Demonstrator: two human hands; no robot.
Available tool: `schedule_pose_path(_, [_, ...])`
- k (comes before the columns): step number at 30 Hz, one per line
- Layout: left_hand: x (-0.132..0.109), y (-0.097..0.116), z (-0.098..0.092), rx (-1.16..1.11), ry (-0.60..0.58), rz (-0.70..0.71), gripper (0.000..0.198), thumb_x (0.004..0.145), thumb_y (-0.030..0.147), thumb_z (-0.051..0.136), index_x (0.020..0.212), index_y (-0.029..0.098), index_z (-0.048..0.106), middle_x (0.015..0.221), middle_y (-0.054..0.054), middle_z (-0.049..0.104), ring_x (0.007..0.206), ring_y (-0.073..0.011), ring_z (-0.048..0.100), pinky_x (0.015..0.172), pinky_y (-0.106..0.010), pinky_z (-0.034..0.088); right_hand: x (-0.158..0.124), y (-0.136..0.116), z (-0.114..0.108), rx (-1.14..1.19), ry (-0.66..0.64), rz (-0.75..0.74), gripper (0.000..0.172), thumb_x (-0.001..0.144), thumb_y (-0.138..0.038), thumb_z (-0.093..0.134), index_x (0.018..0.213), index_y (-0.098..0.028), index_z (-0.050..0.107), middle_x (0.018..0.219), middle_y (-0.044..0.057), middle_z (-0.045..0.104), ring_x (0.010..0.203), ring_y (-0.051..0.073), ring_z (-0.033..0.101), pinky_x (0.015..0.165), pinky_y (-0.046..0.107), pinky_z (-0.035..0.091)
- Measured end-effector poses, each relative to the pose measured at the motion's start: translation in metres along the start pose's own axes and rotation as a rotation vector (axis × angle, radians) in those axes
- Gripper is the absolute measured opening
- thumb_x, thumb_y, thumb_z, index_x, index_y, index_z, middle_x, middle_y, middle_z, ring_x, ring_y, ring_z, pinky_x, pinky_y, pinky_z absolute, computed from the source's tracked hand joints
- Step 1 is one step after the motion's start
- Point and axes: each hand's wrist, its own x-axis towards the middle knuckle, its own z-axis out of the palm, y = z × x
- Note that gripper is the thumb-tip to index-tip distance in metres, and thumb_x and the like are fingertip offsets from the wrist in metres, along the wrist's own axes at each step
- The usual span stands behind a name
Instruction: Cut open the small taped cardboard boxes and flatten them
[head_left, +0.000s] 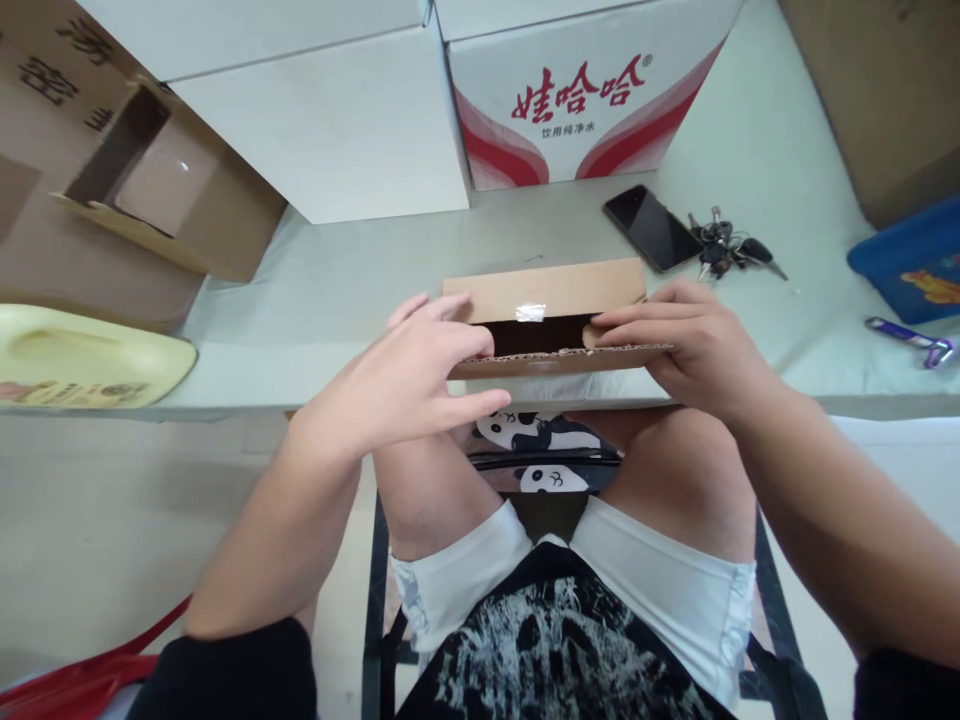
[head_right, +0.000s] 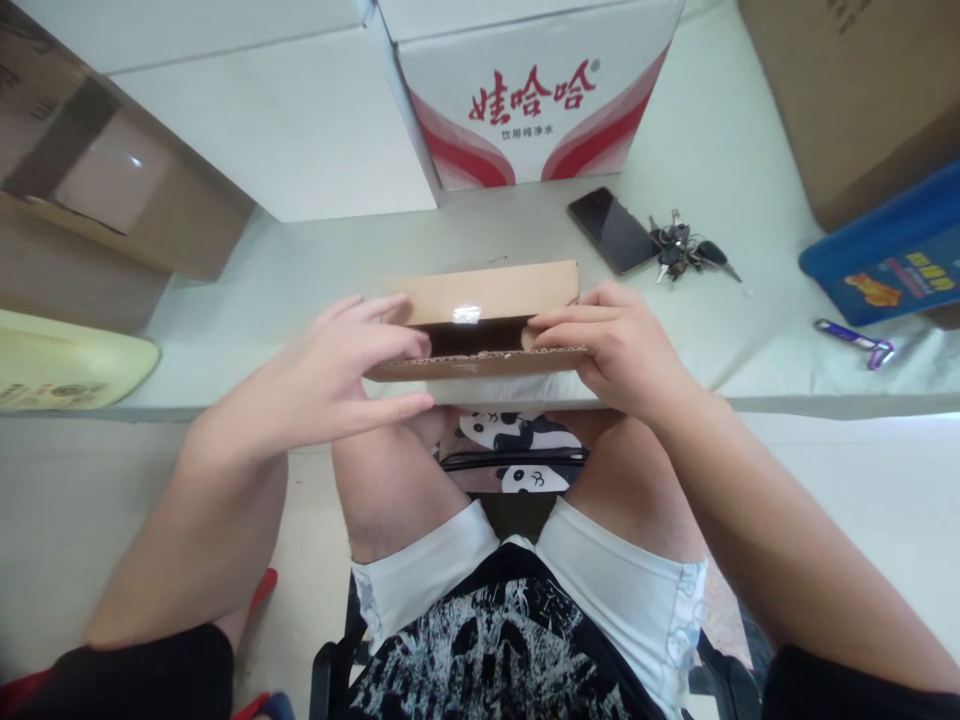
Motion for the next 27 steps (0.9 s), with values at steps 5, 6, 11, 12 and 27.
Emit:
schedule_pose_path(5, [-0.018,-0.009,0.007,-0.026,0.125,0.010,0.031,0.091,0.053,0.067,0.096,0.024,0.076,0.130,-0.010,0.072,0.134,-0.0412,0.050,0.111,-0.067,0.037,-0.005,-0.005,0.003,-0.060,0.009,-0.004,0.053,0.077,0.004,0.048,0.105,-0.028,0.079,0.137,0.000,0.073,0.099,0.024,0.068,0.084,0.041,0.054])
schedule_pose_path(6, [-0.019,-0.009,0.008,-0.017,0.128,0.005,0.030,0.092,0.052,0.067,0.096,0.024,0.077,0.135,-0.010,0.070,0.135,-0.0419,0.049,0.111,-0.068,0.037,-0.006,-0.006,0.003,-0.060,-0.001,0.010,0.057,0.077,0.004,0.047,0.111,-0.029,0.078,0.140,0.000,0.071,0.102,0.025,0.068,0.086,0.041,0.054])
schedule_pose_path(11, [-0.019,-0.007,0.010,0.041,0.115,-0.051,0.031,0.091,0.049,0.068,0.106,0.022,0.076,0.155,-0.014,0.056,0.149,-0.0524,0.033,0.107,-0.075,0.037,-0.001,-0.001,-0.002,-0.070,-0.108,0.010,0.069,0.078,0.003,0.048,0.136,-0.029,0.068,0.146,0.003,0.068,0.100,0.024,0.068,0.085,0.041,0.055])
schedule_pose_path(12, [-0.018,-0.008,0.010,0.036,0.110,-0.054,0.030,0.091,0.049,0.069,0.105,0.023,0.076,0.152,-0.013,0.059,0.151,-0.0535,0.030,0.108,-0.076,0.036,0.001,0.002,-0.004,-0.071,-0.140,-0.016,0.069,0.078,0.003,0.048,0.136,-0.028,0.068,0.140,0.003,0.072,0.095,0.024,0.068,0.082,0.041,0.055])
schedule_pose_path(27, [-0.007,-0.014,0.015,0.023,0.072,-0.008,0.038,0.086,0.054,0.066,0.111,0.026,0.076,0.129,-0.009,0.078,0.157,-0.0459,0.035,0.124,-0.077,0.015,0.013,0.001,-0.016,-0.141,-0.305,-0.115,0.078,0.073,0.006,0.046,0.139,-0.031,0.066,0.130,0.003,0.073,0.099,0.023,0.065,0.079,0.034,0.055])
